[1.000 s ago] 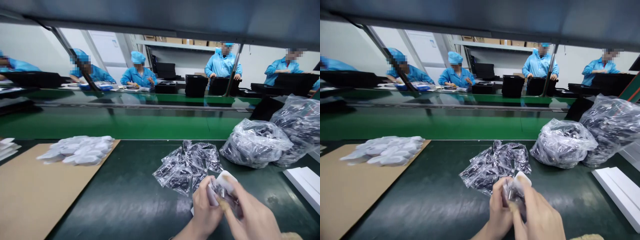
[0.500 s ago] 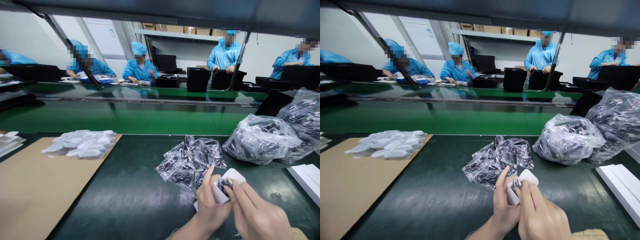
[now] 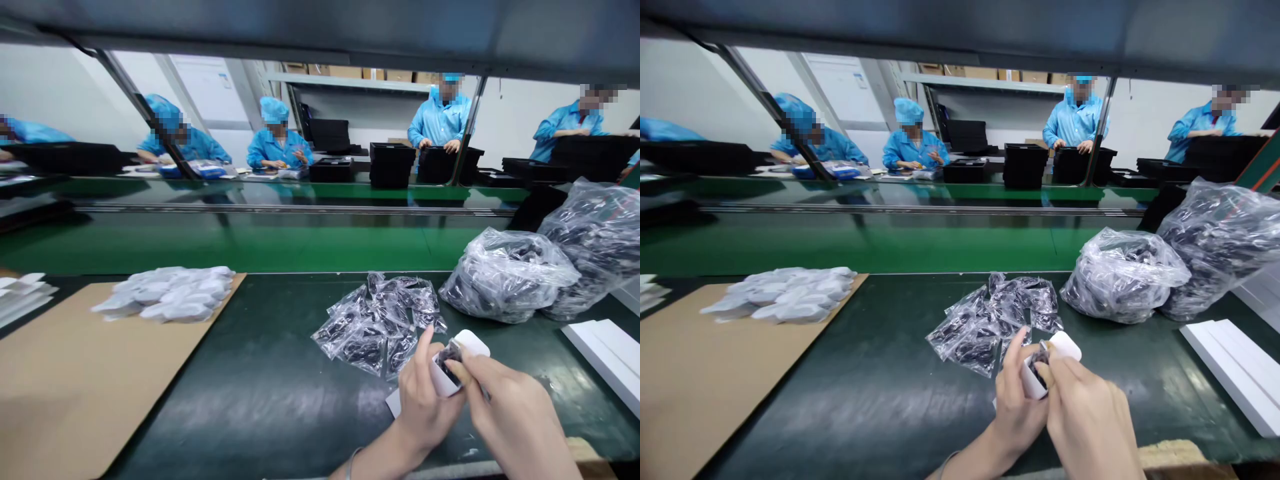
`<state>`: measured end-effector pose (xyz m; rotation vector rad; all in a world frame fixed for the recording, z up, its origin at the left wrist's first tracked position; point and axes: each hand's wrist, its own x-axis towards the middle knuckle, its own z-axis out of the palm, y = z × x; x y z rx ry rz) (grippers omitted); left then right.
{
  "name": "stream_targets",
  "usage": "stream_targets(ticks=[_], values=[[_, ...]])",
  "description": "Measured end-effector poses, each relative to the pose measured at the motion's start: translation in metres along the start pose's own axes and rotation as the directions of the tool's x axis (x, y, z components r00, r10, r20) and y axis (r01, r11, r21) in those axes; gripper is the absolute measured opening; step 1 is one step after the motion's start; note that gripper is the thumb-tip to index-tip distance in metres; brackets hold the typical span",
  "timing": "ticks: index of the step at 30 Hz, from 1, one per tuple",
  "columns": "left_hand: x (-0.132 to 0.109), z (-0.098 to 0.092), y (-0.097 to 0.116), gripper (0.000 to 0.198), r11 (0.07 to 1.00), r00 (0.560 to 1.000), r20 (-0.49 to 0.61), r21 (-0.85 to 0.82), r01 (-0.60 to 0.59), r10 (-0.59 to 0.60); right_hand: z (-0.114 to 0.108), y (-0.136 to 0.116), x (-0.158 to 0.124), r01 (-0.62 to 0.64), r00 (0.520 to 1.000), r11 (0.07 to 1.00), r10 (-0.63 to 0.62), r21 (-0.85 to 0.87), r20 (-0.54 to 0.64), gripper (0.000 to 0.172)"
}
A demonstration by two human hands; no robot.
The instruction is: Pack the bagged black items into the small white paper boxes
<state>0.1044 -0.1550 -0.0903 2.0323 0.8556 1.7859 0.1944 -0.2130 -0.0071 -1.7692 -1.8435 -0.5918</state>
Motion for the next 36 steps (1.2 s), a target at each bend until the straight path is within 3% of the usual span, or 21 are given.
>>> stream_targets(ticks=[4,7,11,16,21,26,30,32,36], values=[[0.002,-0.002,-0.004,0.055,1.0,0.998,-0.066,0.01,-0.006,0.007,0.003,-0.004,-0.007,0.023,0.99,0.994,-0.009,0.104,-0.14,0.03],[0.005,-0.004,-0.009,0.064,1.0,0.991,-0.132,0.023,0.012,-0.009,0.0,0.0,-0.012,0.053,0.981,0.984,-0.019,0.172,-0.191,0.022],[0.005,-0.005,-0.013,0.07,1.0,0.991,-0.137,0.029,-0.006,0.01,-0.001,0.007,-0.018,0.026,0.99,0.974,0.006,0.226,-0.143,0.012],[0.001,-0.006,-0.012,0.071,1.0,0.994,-0.105,-0.017,-0.02,0.018,0.001,0.011,-0.022,0.03,0.997,0.951,-0.008,0.307,-0.073,0.013],[0.002,-0.007,-0.008,0.07,0.999,0.998,-0.064,-0.021,-0.029,0.028,-0.006,0.013,-0.019,0.124,0.984,0.981,-0.102,0.149,-0.146,0.02],[0.001,-0.006,-0.006,0.072,0.999,0.998,-0.062,-0.018,-0.03,0.029,-0.005,0.014,-0.019,0.177,0.98,0.984,-0.178,-0.019,-0.093,0.031],[-0.003,-0.007,-0.007,0.072,0.999,0.999,-0.041,-0.005,-0.035,0.035,0.012,0.015,-0.024,0.101,0.955,0.993,-0.115,-0.067,-0.275,0.03],[-0.003,-0.007,-0.007,0.071,0.999,0.999,-0.033,0.013,-0.032,0.033,0.019,0.015,-0.026,0.088,0.95,0.995,-0.099,-0.051,-0.295,0.03],[-0.003,-0.006,-0.004,0.07,0.999,0.999,-0.025,0.032,-0.03,0.031,0.021,0.015,-0.017,0.159,0.979,0.981,-0.171,-0.11,-0.114,0.031]])
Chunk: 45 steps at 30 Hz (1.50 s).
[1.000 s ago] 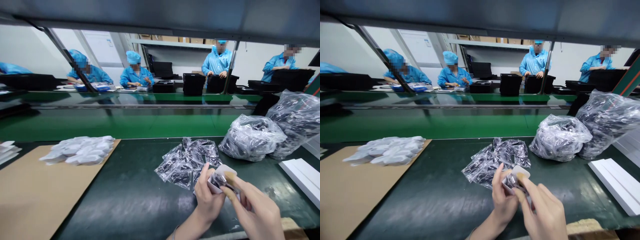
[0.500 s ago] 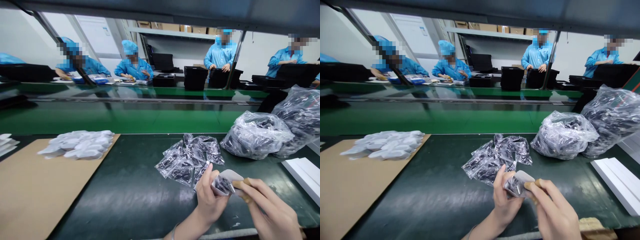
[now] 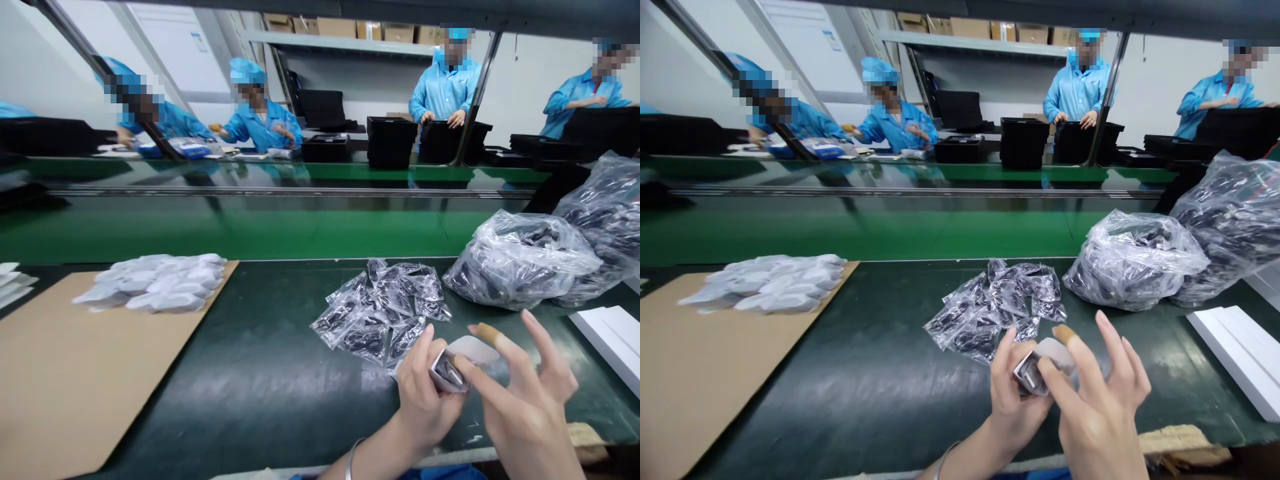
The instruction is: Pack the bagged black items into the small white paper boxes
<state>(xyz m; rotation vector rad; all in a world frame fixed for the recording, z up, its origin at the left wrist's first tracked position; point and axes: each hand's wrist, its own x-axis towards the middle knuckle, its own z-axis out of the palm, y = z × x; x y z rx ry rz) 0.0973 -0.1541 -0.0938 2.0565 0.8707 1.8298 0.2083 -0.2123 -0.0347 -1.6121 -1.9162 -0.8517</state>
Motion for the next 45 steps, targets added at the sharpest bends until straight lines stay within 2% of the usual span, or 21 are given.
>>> stream_targets(ticks=[5,7,10,11,14,15,19,21,23,27,29,32,34,35,37,38,39,40,41,43,45], values=[[-0.004,0.001,0.0,0.072,0.999,1.0,-0.012,0.027,-0.026,0.026,-0.016,0.011,0.02,0.063,0.987,0.992,-0.078,0.113,0.138,0.034],[-0.004,0.001,-0.002,0.074,1.0,1.0,-0.023,0.02,-0.015,0.015,-0.026,0.011,0.021,0.039,0.992,0.984,-0.058,0.173,0.108,0.031],[-0.001,0.0,-0.004,0.075,1.0,1.0,-0.023,-0.008,0.019,-0.019,-0.034,0.003,0.016,-0.057,0.997,0.964,0.066,0.258,-0.027,0.031],[0.0,0.0,-0.005,0.073,1.0,1.0,-0.016,-0.014,0.011,-0.011,-0.034,-0.001,0.014,-0.051,0.997,0.965,0.066,0.256,-0.05,0.03],[-0.003,0.001,-0.006,0.06,0.999,0.999,-0.014,-0.013,-0.035,0.035,-0.024,-0.011,0.01,0.068,0.996,0.981,-0.057,0.182,-0.067,0.023],[-0.005,0.001,-0.007,0.057,0.999,0.999,-0.016,-0.013,-0.041,0.041,-0.019,-0.013,0.009,0.068,0.996,0.985,-0.06,0.16,-0.059,0.021],[-0.01,0.001,-0.009,0.063,0.999,0.999,-0.05,-0.034,0.005,-0.007,0.001,-0.019,0.008,-0.09,0.991,0.976,0.107,0.199,-0.076,0.008],[-0.009,0.0,-0.008,0.063,0.999,0.996,-0.083,-0.039,0.015,-0.018,0.008,-0.02,0.005,-0.091,0.991,0.953,0.114,0.289,-0.065,0.02],[-0.005,-0.002,-0.006,0.059,0.999,0.997,-0.08,-0.036,-0.01,0.007,0.014,-0.021,-0.001,-0.052,0.991,0.926,0.095,0.374,-0.096,0.022],[0.0,-0.004,-0.002,0.046,0.997,0.996,0.044,-0.017,-0.074,0.075,0.023,-0.023,-0.014,-0.069,0.942,0.868,0.22,0.492,-0.255,0.027],[0.001,-0.004,-0.002,0.044,0.993,0.989,0.094,-0.03,-0.113,0.115,0.021,-0.022,-0.015,-0.066,0.937,0.877,0.218,0.476,-0.273,0.027],[0.002,-0.004,-0.006,0.044,0.991,0.985,0.115,-0.042,-0.126,0.13,0.008,-0.017,-0.006,-0.058,0.971,0.926,0.139,0.374,-0.193,0.017],[0.004,-0.004,-0.009,0.045,0.995,0.993,0.072,-0.027,-0.092,0.094,-0.003,-0.012,0.002,-0.075,0.986,0.936,0.121,0.344,-0.112,0.013],[0.004,-0.004,-0.011,0.044,0.997,0.996,0.037,-0.034,-0.074,0.075,-0.008,-0.011,0.005,-0.103,0.981,0.925,0.155,0.366,-0.115,0.013],[0.005,-0.003,-0.014,0.042,0.995,0.998,-0.019,-0.077,-0.059,0.058,-0.013,-0.008,0.008,-0.207,0.936,0.85,0.317,0.484,-0.157,0.014],[0.005,-0.003,-0.015,0.042,0.992,0.998,-0.029,-0.106,-0.066,0.063,-0.014,-0.006,0.008,-0.276,0.892,0.784,0.425,0.556,-0.155,0.014],[0.005,-0.002,-0.015,0.042,0.988,0.997,-0.025,-0.133,-0.076,0.073,-0.013,-0.005,0.007,-0.34,0.852,0.71,0.51,0.616,-0.118,0.011],[0.005,-0.002,-0.015,0.042,0.985,0.996,-0.011,-0.147,-0.09,0.089,-0.011,-0.003,0.006,-0.393,0.832,0.645,0.553,0.656,-0.044,0.009],[0.005,-0.001,-0.014,0.041,0.984,0.994,0.005,-0.149,-0.103,0.105,-0.008,-0.002,0.006,-0.433,0.837,0.597,0.545,0.675,0.055,0.01],[0.005,0.0,-0.013,0.039,0.984,0.992,0.028,-0.134,-0.119,0.124,-0.002,-0.001,0.006,-0.458,0.872,0.564,0.437,0.687,0.222,0.014],[0.005,0.0,-0.012,0.037,0.984,0.991,0.033,-0.125,-0.124,0.129,0.004,-0.003,0.008,-0.447,0.89,0.571,0.366,0.689,0.273,0.01]])
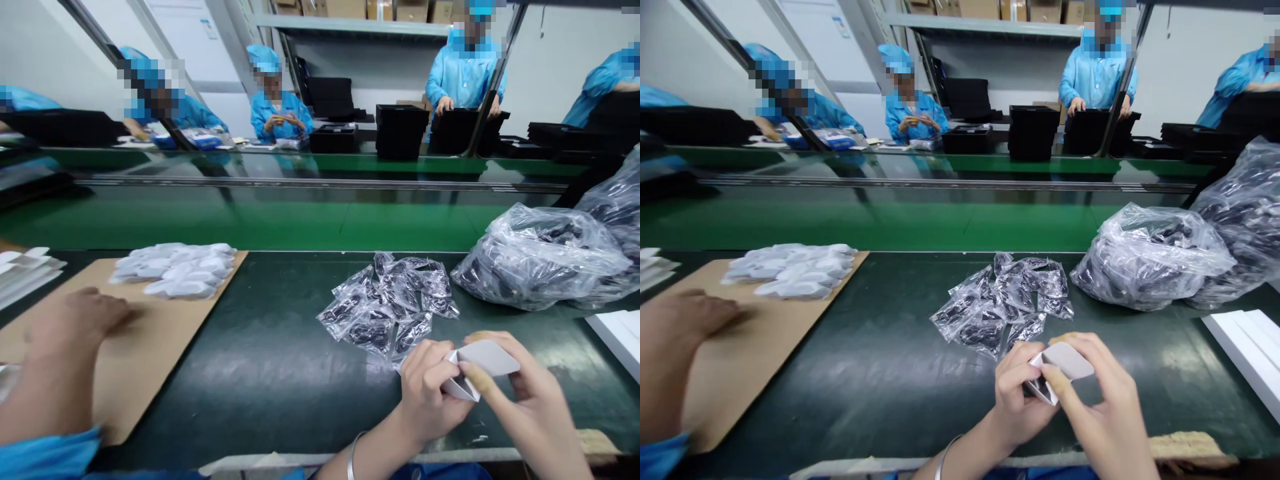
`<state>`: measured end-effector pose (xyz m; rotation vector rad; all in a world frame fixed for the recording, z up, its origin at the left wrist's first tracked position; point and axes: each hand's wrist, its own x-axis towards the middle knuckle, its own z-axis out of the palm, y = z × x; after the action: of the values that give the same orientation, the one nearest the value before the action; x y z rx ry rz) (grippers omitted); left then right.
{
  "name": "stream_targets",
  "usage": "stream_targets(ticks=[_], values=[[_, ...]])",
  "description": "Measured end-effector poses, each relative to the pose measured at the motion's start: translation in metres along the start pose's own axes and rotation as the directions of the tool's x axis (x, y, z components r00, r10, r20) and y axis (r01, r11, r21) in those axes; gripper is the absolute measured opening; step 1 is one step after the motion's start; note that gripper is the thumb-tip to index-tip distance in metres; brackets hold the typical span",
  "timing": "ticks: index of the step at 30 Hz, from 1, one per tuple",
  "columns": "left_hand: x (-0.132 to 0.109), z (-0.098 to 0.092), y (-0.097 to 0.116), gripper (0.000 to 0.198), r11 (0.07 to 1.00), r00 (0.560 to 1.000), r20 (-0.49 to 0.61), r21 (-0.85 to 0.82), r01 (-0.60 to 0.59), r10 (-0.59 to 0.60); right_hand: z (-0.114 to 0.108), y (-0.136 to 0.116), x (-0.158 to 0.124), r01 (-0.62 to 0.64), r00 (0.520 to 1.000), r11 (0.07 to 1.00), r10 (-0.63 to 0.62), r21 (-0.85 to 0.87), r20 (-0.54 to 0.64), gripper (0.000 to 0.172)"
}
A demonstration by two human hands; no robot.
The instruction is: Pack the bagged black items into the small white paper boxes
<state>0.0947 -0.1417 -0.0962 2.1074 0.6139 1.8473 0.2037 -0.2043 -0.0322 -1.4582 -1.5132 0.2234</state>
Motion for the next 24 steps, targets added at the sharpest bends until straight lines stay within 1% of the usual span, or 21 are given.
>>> stream_targets(ticks=[1,4,5,6,8,10,12,14,16,20,24], values=[[0.0,0.0,0.0,0.036,1.0,1.0,-0.002,-0.003,0.0,0.0,0.003,0.0,0.001,0.005,1.0,1.0,-0.005,-0.01,-0.012,0.008],[-0.001,0.001,0.0,0.036,1.0,1.0,-0.019,-0.028,0.006,-0.007,0.008,-0.003,0.001,0.02,0.993,0.999,-0.025,-0.046,-0.113,0.009],[-0.002,0.002,0.0,0.036,0.999,0.999,-0.029,-0.037,0.016,-0.017,0.007,-0.004,0.001,0.035,0.993,0.999,-0.039,-0.041,-0.114,0.011],[-0.003,0.002,0.0,0.036,0.998,0.999,-0.037,-0.045,0.032,-0.033,0.004,-0.004,0.0,0.049,0.995,0.998,-0.051,-0.025,-0.088,0.014],[-0.005,0.003,0.0,0.042,0.996,0.996,-0.049,-0.058,0.071,-0.074,-0.004,-0.006,0.0,0.059,0.998,0.998,-0.059,0.026,-0.005,0.025],[-0.008,0.004,0.0,0.049,0.993,0.993,-0.048,-0.065,0.101,-0.104,-0.012,-0.01,0.0,0.063,0.995,0.998,-0.065,0.029,0.075,0.032],[-0.01,0.004,0.0,0.044,0.99,0.991,-0.051,-0.079,0.116,-0.12,-0.017,-0.014,0.0,0.09,0.99,0.996,-0.087,-0.025,0.11,0.026],[-0.011,0.004,-0.001,0.038,0.987,0.989,-0.06,-0.099,0.126,-0.133,-0.016,-0.019,-0.001,0.15,0.981,0.985,-0.138,-0.081,0.135,0.021],[-0.013,0.003,-0.002,0.036,0.984,0.987,-0.064,-0.114,0.136,-0.144,-0.01,-0.021,-0.003,0.195,0.978,0.973,-0.184,-0.127,0.095,0.021],[-0.015,0.002,-0.002,0.038,0.985,0.988,-0.063,-0.113,0.134,-0.142,0.006,-0.017,-0.009,0.244,0.966,0.951,-0.257,-0.191,-0.043,0.023],[-0.015,0.002,0.001,0.042,0.987,0.992,-0.026,-0.103,0.124,-0.127,0.013,-0.011,-0.018,0.248,0.963,0.928,-0.267,-0.279,-0.032,0.036]])
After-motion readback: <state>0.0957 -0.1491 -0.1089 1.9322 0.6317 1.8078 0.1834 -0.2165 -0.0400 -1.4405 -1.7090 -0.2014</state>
